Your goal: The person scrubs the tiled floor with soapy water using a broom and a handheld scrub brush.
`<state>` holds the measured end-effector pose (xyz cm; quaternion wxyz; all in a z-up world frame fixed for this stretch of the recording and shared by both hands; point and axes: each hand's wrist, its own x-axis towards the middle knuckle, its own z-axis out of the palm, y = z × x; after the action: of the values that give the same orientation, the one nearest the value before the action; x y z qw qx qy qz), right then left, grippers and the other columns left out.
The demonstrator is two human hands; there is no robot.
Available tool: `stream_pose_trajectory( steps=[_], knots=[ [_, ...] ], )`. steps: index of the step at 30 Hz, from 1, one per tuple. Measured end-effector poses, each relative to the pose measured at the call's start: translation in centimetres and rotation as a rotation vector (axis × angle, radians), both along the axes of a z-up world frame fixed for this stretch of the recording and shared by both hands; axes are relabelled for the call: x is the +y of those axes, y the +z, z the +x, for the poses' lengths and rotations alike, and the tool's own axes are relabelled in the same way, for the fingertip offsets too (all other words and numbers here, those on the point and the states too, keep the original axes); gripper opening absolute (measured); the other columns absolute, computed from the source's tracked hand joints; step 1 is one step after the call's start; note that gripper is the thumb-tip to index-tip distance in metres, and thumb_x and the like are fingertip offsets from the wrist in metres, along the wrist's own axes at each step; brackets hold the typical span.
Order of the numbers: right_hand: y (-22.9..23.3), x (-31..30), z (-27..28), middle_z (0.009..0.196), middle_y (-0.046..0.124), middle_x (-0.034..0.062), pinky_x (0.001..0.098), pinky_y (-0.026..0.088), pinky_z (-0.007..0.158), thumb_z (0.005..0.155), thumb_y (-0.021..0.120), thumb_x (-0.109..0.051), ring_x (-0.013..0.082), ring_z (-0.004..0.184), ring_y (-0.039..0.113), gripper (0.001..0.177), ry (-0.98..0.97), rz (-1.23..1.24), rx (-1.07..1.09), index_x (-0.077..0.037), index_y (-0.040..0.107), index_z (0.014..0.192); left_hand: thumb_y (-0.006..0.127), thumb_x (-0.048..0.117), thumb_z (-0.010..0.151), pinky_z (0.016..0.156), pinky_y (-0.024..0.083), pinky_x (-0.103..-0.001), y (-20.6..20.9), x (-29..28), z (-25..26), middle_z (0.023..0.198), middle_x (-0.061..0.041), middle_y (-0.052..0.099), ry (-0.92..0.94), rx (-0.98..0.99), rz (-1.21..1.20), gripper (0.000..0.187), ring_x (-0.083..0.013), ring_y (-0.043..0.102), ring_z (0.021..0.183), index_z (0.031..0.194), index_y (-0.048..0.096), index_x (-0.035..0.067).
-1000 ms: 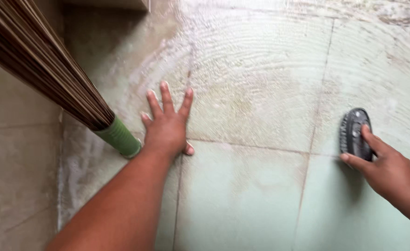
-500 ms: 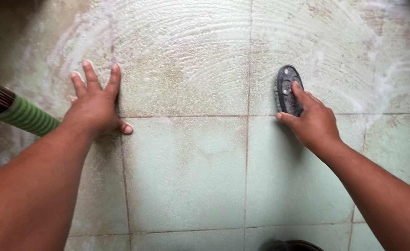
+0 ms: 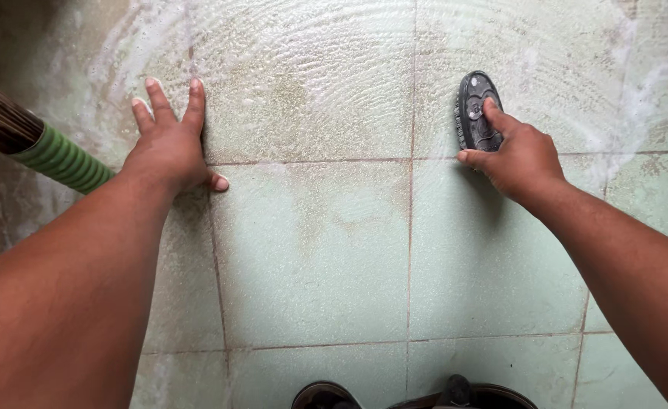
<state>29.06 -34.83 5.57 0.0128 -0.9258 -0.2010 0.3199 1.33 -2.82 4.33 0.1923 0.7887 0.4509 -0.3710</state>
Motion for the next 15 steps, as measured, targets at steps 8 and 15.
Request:
stream_pose_trajectory(
  steps=[8,15],
  knots=[
    [0.02,0.39,0.46,0.131,0.066,0.0177,0.0402,0.05,0.101,0.078,0.086,-0.043,0.0282,0.112,0.068,0.098,0.05,-0.012,-0.035,-0.024,0.036,0.16,0.101,0.034,0.058,0.124,0.028,-0.055,-0.28,0.44,0.35,0.167,-0.018,-0.028,0.01,-0.026,-0.007,0.156,-0.0441,-0.018,0.155,0.164,-0.013,0.041],
    [0.13,0.09,0.3,0.137,0.063,0.0167,0.0399,0.048,0.104,0.081,0.083,-0.043,0.0286,0.118,0.064,0.095,0.041,-0.055,-0.037,-0.026,0.035,0.162,0.102,0.029,0.057,0.125,0.029,-0.052,0.18,0.18,0.24,0.166,-0.018,-0.03,0.04,-0.01,-0.051,0.157,-0.0449,-0.022,0.154,0.163,-0.014,0.041]
  ],
)
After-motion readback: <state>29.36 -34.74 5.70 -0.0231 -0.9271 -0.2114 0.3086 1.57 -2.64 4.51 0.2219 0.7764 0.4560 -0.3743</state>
